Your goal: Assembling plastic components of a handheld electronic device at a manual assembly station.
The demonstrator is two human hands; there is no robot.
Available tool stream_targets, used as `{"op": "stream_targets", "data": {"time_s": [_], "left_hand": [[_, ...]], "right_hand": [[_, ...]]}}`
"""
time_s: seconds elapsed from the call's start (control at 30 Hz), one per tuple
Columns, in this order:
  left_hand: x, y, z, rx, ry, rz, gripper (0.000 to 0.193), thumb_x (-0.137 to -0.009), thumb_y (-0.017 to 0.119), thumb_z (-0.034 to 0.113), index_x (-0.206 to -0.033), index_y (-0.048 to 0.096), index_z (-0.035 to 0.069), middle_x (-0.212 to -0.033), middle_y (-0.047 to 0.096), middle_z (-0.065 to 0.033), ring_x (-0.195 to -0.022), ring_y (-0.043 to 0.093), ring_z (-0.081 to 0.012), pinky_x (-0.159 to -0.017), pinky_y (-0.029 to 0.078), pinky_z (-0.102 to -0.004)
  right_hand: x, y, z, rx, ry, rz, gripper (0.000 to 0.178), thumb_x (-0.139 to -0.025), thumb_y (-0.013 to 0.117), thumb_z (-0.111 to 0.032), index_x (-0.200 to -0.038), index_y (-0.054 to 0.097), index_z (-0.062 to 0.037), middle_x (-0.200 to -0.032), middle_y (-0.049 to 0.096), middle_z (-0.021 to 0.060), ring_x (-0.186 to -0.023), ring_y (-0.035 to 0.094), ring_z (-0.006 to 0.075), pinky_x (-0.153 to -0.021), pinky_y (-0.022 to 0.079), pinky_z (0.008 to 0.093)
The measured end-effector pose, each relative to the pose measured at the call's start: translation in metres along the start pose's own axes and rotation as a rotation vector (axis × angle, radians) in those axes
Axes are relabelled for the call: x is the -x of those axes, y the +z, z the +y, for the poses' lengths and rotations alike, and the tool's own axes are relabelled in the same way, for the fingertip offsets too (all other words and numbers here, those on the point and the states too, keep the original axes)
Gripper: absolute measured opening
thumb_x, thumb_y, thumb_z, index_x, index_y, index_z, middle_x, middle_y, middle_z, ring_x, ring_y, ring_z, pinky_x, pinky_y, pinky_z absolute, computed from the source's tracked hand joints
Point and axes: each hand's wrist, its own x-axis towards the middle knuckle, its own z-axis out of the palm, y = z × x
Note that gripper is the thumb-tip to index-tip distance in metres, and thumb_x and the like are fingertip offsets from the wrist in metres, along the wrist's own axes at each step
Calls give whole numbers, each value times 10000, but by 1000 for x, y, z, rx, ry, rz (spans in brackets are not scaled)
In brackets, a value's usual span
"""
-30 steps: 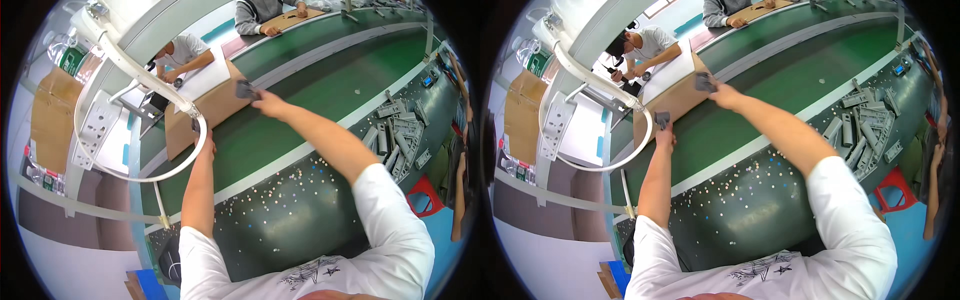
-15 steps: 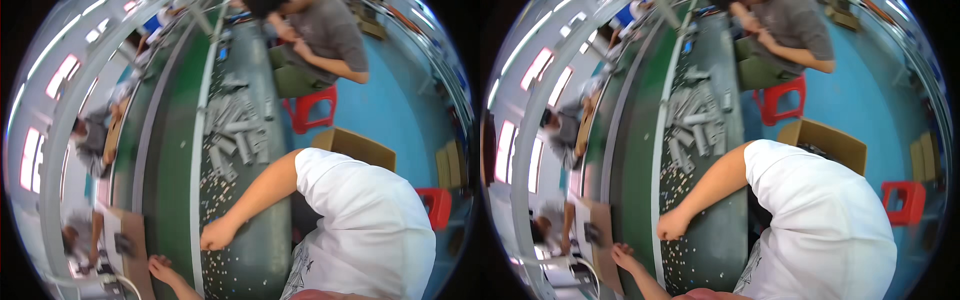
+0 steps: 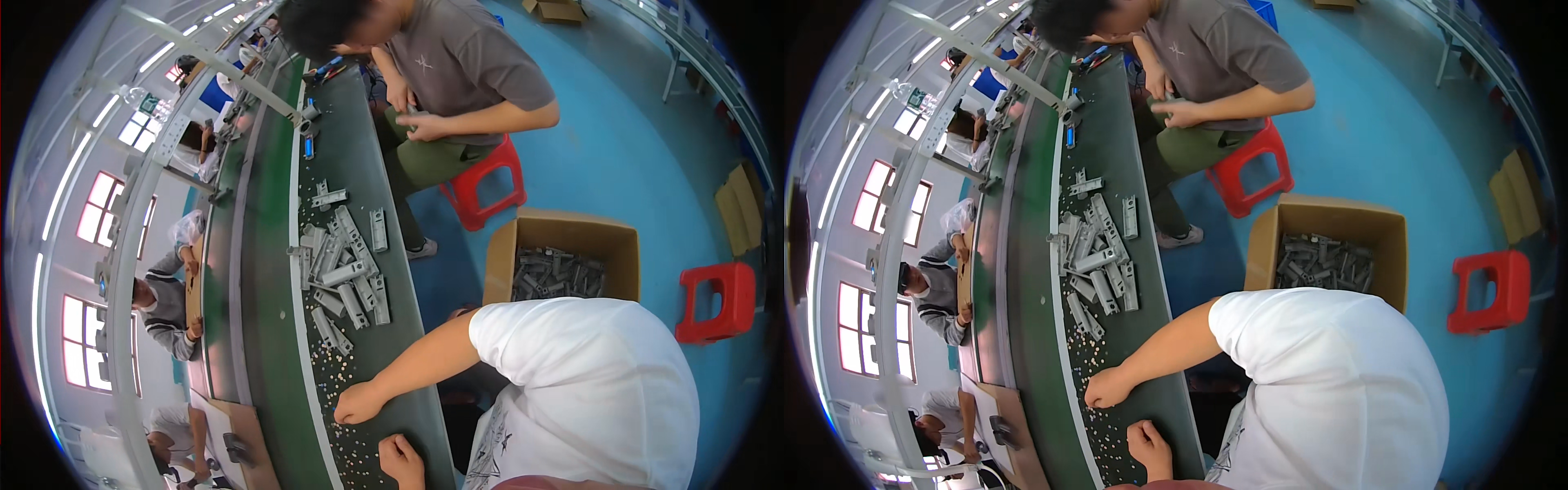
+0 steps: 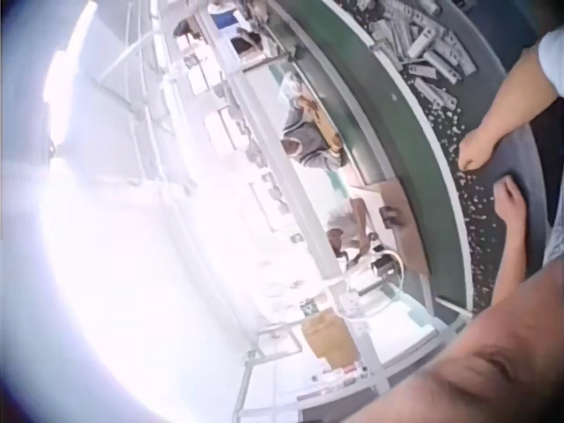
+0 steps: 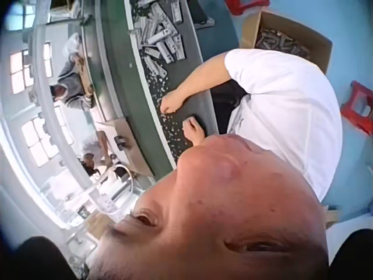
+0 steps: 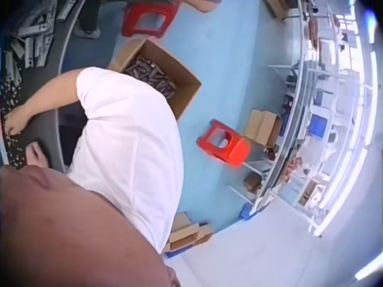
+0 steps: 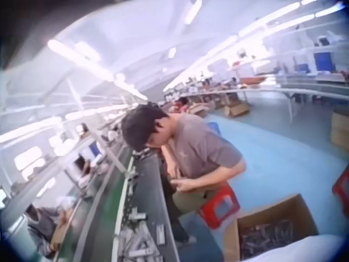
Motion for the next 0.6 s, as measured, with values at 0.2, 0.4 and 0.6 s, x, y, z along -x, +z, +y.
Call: {"op": "stream_targets", "data": {"time_s": [0.2, 0.4, 0.6], "left_hand": [[-4, 5, 7, -57, 16, -5, 155, -929, 526, 128, -833, 542, 7, -786, 557, -148, -704, 550, -339, -636, 438, -409], [-7, 10, 11, -84, 41, 6, 155, -927, 525, 118, -824, 540, 3, -781, 549, -159, -693, 544, -342, -632, 440, -412], [-10, 0, 4, -103, -17, 3, 118, -896, 542, 118, -847, 596, 26, -828, 595, -179, -746, 587, -364, -660, 478, -429]], "right_hand": [[4, 0, 6, 94, -66, -8, 195, -851, 507, -157, -911, 660, -53, -831, 668, 164, -792, 637, 348, -692, 490, 461], [6, -3, 10, 133, -114, 5, 170, -816, 518, -155, -850, 642, -44, -814, 666, 160, -793, 635, 367, -687, 491, 478], [-6, -16, -13, 222, -67, -165, 207, -796, 505, -181, -877, 653, -61, -856, 663, 211, -818, 648, 390, -706, 515, 502]]}}
